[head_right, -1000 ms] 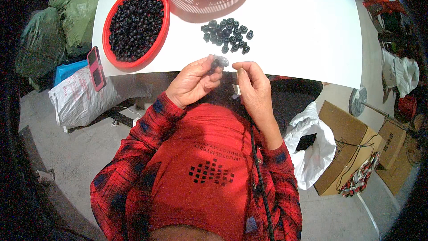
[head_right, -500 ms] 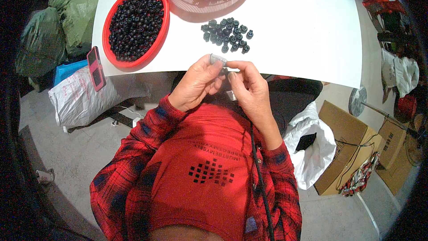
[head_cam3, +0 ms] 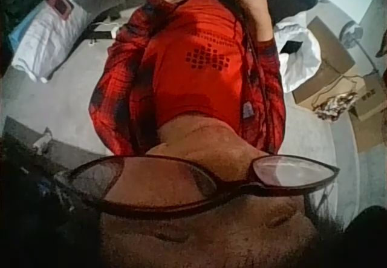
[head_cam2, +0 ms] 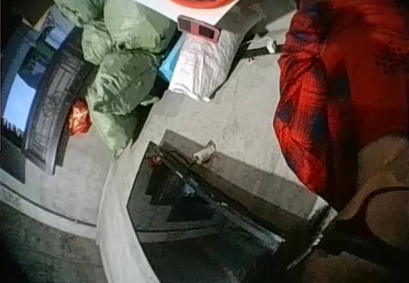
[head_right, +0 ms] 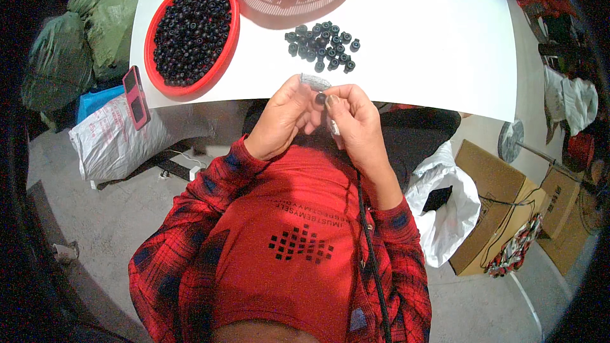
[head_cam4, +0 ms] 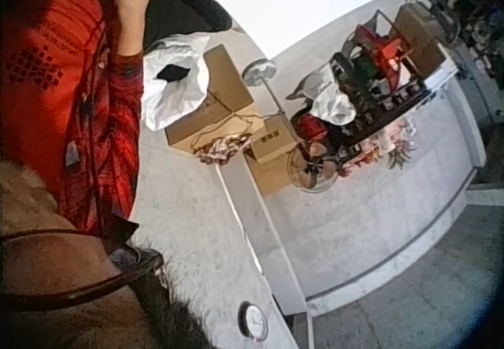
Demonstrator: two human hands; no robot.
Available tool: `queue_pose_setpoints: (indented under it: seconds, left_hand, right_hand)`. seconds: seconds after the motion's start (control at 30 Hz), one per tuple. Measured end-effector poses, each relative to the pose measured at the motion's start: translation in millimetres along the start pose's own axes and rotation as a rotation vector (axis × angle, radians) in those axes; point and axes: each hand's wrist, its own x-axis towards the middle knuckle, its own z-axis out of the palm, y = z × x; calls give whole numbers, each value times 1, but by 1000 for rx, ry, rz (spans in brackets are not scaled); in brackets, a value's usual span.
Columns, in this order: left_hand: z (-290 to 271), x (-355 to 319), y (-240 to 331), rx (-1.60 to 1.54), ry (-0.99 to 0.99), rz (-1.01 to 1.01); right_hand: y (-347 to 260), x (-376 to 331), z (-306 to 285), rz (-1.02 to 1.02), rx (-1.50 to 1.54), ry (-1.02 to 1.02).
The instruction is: The person assembles small black plastic components by hand, pressing pieces together one at a time.
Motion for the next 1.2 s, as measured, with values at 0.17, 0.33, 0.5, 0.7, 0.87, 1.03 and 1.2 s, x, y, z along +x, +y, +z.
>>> queue_pose_setpoints:
  seconds: [0.17, 0.33, 0.5, 0.7, 0.87, 1.03, 1.2]
  left_hand:
    - [4, -1, 3, 187, -60, 74]
    - [7, -3, -1, 302, -16, 143]
    - [3, 0, -2, 231, -12, 148]
    - [-2, 0, 9, -2, -45, 5]
    - [-3, -3, 13, -129, -80, -133]
    - [-12, -5, 3, -241, -115, -176]
    - [-14, -15, -3, -150, -128, -168]
  right_hand:
    - [2, 2, -3, 51, 215, -21]
    - [7, 3, -3, 103, 381, -63]
    - [10, 2, 0, 158, 407, -93]
    - [4, -2, 3, 7, 105, 18]
    - [4, -4, -3, -113, -70, 119]
    - [6, -13, -1, -190, -152, 31]
    - [11, -22, 0, -246, -258, -109]
